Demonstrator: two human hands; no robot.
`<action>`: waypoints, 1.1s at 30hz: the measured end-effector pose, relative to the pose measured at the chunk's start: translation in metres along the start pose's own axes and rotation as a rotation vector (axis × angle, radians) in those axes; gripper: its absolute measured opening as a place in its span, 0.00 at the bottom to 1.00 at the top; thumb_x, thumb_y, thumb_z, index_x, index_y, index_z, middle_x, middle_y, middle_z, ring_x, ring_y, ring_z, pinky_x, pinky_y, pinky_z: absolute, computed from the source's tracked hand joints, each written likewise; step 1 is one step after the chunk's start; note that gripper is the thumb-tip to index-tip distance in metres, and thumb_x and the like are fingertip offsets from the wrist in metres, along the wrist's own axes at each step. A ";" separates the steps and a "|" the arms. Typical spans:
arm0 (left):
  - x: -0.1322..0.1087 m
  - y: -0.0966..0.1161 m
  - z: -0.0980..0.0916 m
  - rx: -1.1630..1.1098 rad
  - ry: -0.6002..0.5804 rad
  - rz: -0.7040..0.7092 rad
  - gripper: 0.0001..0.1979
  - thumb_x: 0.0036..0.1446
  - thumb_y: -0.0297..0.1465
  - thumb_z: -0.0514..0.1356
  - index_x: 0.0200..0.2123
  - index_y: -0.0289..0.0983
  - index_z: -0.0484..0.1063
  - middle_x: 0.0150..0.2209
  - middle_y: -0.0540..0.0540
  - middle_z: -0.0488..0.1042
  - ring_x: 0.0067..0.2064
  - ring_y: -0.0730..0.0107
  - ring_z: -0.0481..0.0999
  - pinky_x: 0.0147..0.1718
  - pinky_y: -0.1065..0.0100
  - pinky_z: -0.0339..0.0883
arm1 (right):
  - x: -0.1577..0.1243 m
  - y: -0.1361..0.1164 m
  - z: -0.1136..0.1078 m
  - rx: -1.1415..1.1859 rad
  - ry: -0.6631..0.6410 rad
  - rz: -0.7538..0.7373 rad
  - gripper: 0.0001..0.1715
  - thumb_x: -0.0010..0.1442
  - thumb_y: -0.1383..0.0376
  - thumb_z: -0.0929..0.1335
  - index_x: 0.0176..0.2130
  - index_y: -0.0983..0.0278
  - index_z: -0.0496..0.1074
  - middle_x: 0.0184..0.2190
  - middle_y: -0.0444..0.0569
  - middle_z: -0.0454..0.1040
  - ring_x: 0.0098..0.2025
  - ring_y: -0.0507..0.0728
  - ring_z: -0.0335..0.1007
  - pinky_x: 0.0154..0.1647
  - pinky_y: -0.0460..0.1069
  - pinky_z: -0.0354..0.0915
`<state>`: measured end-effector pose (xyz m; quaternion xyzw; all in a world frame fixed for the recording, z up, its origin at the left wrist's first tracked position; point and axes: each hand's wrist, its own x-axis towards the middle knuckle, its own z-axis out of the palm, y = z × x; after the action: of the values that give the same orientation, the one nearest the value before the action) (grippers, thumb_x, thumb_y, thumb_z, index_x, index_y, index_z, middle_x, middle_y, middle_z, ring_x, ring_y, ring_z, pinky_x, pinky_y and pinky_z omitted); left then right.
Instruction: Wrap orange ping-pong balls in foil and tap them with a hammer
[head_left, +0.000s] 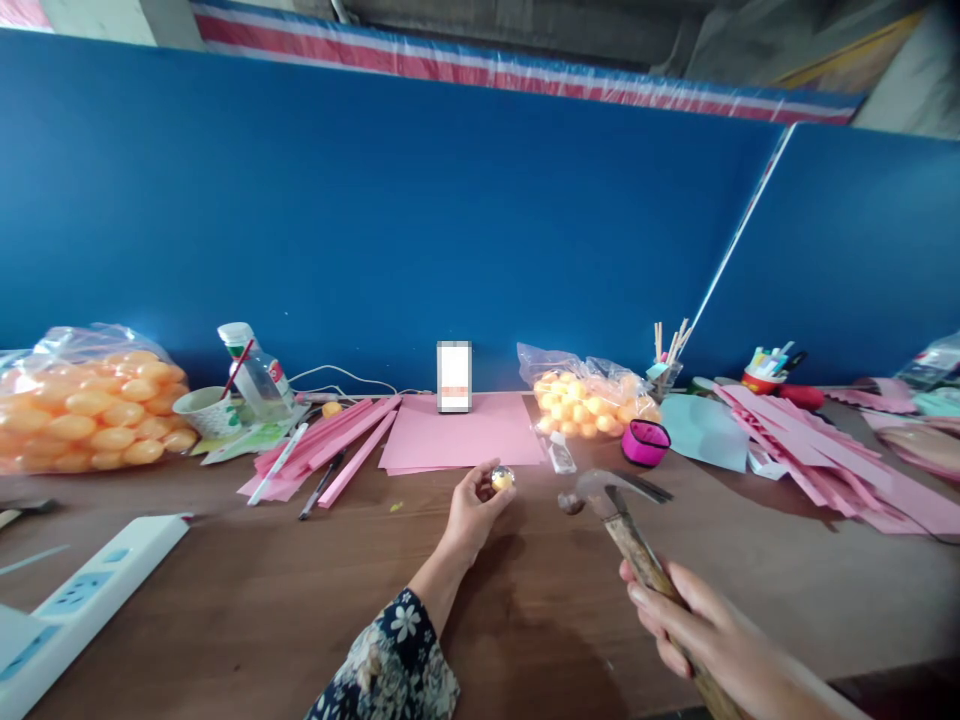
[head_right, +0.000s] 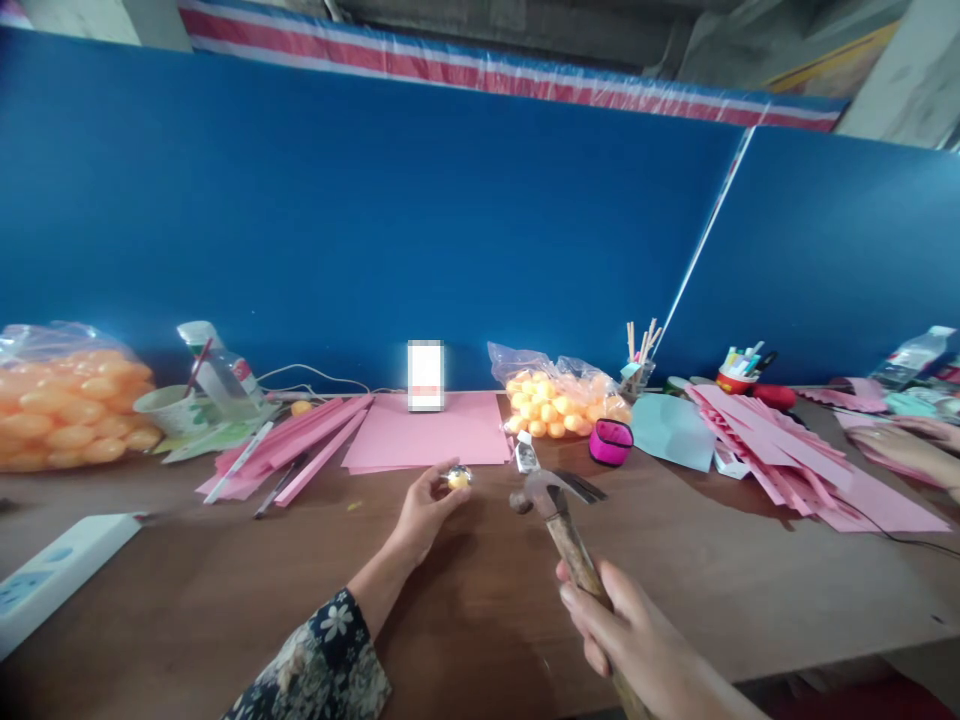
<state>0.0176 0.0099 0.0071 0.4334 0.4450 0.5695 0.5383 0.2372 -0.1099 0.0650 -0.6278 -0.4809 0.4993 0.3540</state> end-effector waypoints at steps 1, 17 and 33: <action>0.000 0.000 0.000 -0.003 0.002 -0.001 0.28 0.39 0.30 0.67 0.47 0.33 0.68 0.36 0.44 0.76 0.35 0.71 0.75 0.36 0.70 0.68 | -0.001 -0.004 0.003 0.032 -0.026 0.019 0.25 0.51 0.50 0.65 0.42 0.64 0.65 0.20 0.39 0.60 0.17 0.47 0.54 0.18 0.44 0.53; 0.000 -0.001 0.002 0.089 -0.095 0.029 0.24 0.42 0.31 0.65 0.45 0.34 0.68 0.41 0.42 0.75 0.38 0.68 0.75 0.36 0.70 0.69 | 0.016 -0.010 0.023 -0.033 -0.199 -0.135 0.18 0.61 0.52 0.58 0.45 0.62 0.58 0.20 0.37 0.56 0.18 0.47 0.52 0.20 0.44 0.55; 0.002 -0.005 0.004 0.077 -0.125 0.054 0.24 0.41 0.29 0.65 0.45 0.35 0.69 0.43 0.42 0.75 0.40 0.66 0.76 0.41 0.66 0.69 | 0.025 -0.015 0.029 -0.009 -0.281 -0.110 0.15 0.62 0.55 0.57 0.44 0.62 0.58 0.23 0.38 0.56 0.18 0.45 0.50 0.18 0.43 0.53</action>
<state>0.0227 0.0120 0.0026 0.5004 0.4200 0.5381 0.5326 0.2064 -0.0825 0.0648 -0.5259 -0.5615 0.5599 0.3075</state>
